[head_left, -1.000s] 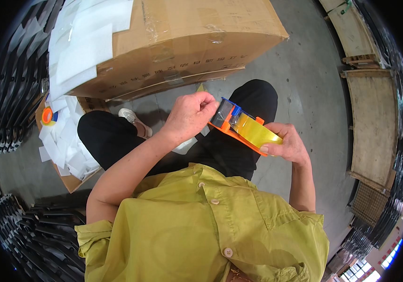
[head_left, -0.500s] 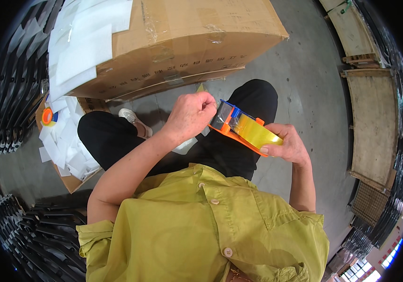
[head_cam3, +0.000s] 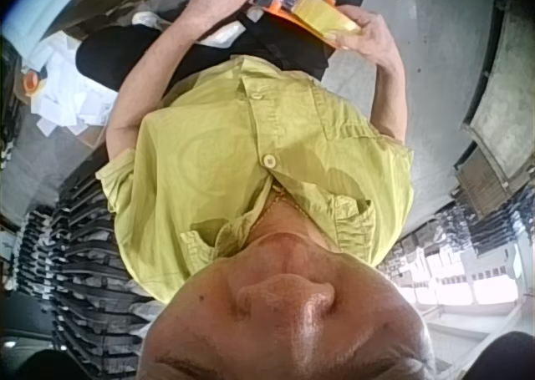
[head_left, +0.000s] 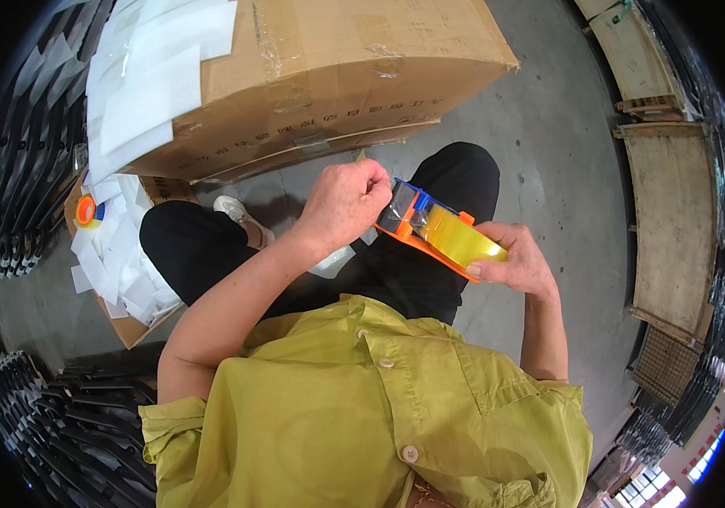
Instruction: Apply adhesive tape to white labels or sheets using a manual tape dispenser.
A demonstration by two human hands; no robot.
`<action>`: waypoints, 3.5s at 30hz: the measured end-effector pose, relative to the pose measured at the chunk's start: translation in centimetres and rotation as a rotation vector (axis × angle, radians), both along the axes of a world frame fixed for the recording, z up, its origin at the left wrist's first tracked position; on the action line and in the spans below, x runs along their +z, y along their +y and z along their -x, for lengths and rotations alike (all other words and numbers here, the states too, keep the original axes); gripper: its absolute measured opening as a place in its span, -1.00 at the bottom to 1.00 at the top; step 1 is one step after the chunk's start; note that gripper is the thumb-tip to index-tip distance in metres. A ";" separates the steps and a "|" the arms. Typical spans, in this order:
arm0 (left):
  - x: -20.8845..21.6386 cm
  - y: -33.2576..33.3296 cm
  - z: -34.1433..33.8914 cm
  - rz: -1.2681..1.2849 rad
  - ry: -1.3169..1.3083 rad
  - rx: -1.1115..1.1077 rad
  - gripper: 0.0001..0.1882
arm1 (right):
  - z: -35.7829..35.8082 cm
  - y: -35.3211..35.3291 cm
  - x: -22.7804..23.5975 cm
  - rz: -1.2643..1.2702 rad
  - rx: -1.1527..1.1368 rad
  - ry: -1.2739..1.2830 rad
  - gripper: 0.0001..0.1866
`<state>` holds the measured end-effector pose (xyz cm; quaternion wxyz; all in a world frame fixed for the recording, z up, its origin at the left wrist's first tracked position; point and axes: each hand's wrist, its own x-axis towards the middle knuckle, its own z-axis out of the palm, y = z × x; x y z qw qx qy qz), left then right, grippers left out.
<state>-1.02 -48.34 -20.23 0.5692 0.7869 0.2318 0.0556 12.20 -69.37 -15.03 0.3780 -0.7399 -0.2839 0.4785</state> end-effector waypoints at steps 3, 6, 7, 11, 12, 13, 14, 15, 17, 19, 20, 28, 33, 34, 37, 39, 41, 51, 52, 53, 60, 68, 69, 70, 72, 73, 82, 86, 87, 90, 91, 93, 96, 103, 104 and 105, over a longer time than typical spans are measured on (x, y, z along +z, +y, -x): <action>-0.7 -0.3 0.1 -0.022 -0.053 0.030 -0.83 | -0.2 -0.3 -0.2 -0.004 -0.012 0.000 -0.53; -1.4 -0.4 0.2 0.171 -0.056 0.063 -0.83 | -0.1 -0.3 -0.2 -0.002 -0.011 -0.002 -0.53; -1.3 -0.4 0.2 0.170 -0.056 0.062 -0.83 | -0.1 -0.3 -0.2 -0.004 -0.013 0.000 -0.53; -0.5 0.0 0.2 0.269 -0.037 0.037 -0.82 | -0.1 -0.2 -0.1 -0.018 -0.016 -0.001 -0.53; -0.5 0.2 0.2 0.217 -0.032 -0.003 -0.81 | -0.1 -0.1 0.0 -0.009 -0.004 -0.005 -0.53; -0.5 0.2 0.2 0.217 -0.032 -0.002 -0.81 | -0.2 -0.1 0.0 0.000 0.008 -0.009 -0.53; -0.5 0.3 0.2 0.175 -0.011 -0.022 -0.81 | -0.2 -0.1 0.0 0.000 0.010 -0.009 -0.53; -0.5 0.3 0.2 0.135 0.009 -0.044 -0.80 | -0.2 -0.1 0.0 -0.003 0.010 -0.009 -0.53; -0.7 0.4 0.3 0.193 0.023 -0.042 -0.81 | -0.2 -0.1 -0.1 -0.005 0.010 -0.010 -0.53; -0.9 0.4 0.3 0.251 0.037 -0.042 -0.82 | -0.2 -0.2 -0.1 -0.009 -0.001 -0.005 -0.53; -0.9 0.4 0.4 0.323 0.012 -0.022 -0.82 | -0.2 -0.2 -0.1 -0.009 -0.001 -0.005 -0.53; -0.8 0.4 1.0 0.336 -0.015 -0.026 -0.82 | -0.2 -0.1 0.2 0.017 0.016 0.002 -0.56; -0.6 0.5 0.8 0.177 0.052 -0.014 -0.84 | -0.2 0.0 0.1 0.019 0.017 -0.006 -0.57; -0.7 0.4 0.9 0.177 0.052 -0.014 -0.84 | -0.3 -0.1 0.1 0.010 0.004 0.004 -0.57; -0.9 0.4 1.3 0.369 0.029 0.001 -0.82 | -0.3 -0.3 0.0 0.001 0.008 -0.011 -0.58; -0.7 0.8 1.7 0.584 0.020 0.059 -0.82 | -0.4 -0.4 0.0 0.004 0.011 -0.014 -0.58; -1.1 0.9 2.2 0.539 0.043 0.036 -0.80 | -0.4 -0.4 -0.1 0.007 0.014 -0.017 -0.58; -0.2 0.6 2.6 0.260 0.234 -0.127 -0.82 | -0.3 -0.2 -0.1 0.000 0.013 -0.005 -0.58; -0.4 0.6 2.7 0.260 0.234 -0.126 -0.82 | -0.2 -0.2 -0.2 0.000 0.018 -0.012 -0.58; -0.6 0.5 2.8 0.418 0.175 -0.074 -0.83 | -0.3 -0.3 -0.2 0.000 0.018 -0.012 -0.58; -1.1 0.4 3.0 0.682 0.035 0.039 -0.85 | -0.4 -0.5 -0.4 -0.021 -0.016 0.029 -0.59; -1.4 1.0 2.9 0.650 0.051 -0.004 -0.83 | -1.0 -0.8 -0.7 -0.022 -0.029 0.035 -0.60; -1.5 1.2 2.7 0.764 0.001 0.061 -0.82 | -1.8 -1.8 -1.5 -0.103 -0.051 0.130 -0.57; -1.5 1.2 2.6 0.760 -0.004 0.056 -0.82 | -2.3 -2.4 -2.3 -0.184 -0.074 0.224 -0.55; -1.4 1.1 2.1 0.833 -0.108 -0.013 -0.78 | -2.0 -2.6 -3.4 -0.356 -0.191 0.403 -0.52; -1.1 0.7 2.0 0.854 -0.157 -0.118 -0.59 | -1.8 -3.0 -4.1 -0.522 -0.305 0.586 -0.49; 0.3 -3.1 1.1 1.127 -0.288 -0.259 0.17 | 4.2 2.0 -7.4 -0.854 -0.404 1.503 -0.31; 0.2 -3.6 2.5 1.208 -0.279 -0.048 -0.01 | 4.4 4.3 -6.9 -0.427 -0.851 1.197 -0.40; 0.4 -3.6 2.6 1.271 -0.285 0.053 -0.05 | 4.3 4.7 -6.9 -0.397 -0.801 1.131 -0.44; 0.8 -3.3 2.7 1.155 -0.335 0.141 -0.09 | 3.3 3.9 -7.2 -0.239 -0.721 0.361 -0.52; 0.7 -3.2 2.8 1.056 -0.366 0.170 -0.10 | 3.6 2.7 -6.5 -0.350 -0.682 0.212 -0.63; 0.7 -3.0 2.5 1.002 -0.411 0.193 -0.12 | 4.8 1.6 -3.8 -0.387 -0.511 0.011 -0.72; 1.1 -3.5 2.0 0.865 -0.389 0.230 -0.13 | 6.5 2.7 -3.2 -0.449 -0.199 -0.301 -0.62; 1.0 -3.3 2.6 0.855 -0.342 0.088 -0.23 | 7.2 5.2 -2.1 -0.356 -0.111 -0.129 -0.62; 0.6 -2.7 2.8 0.843 -0.289 0.027 -0.24 | 7.2 5.1 -2.4 -0.357 -0.111 -0.130 -0.62; 0.0 -2.3 3.0 0.781 -0.292 -0.008 -0.36 | 7.2 4.7 -3.0 -0.350 -0.149 0.026 -0.64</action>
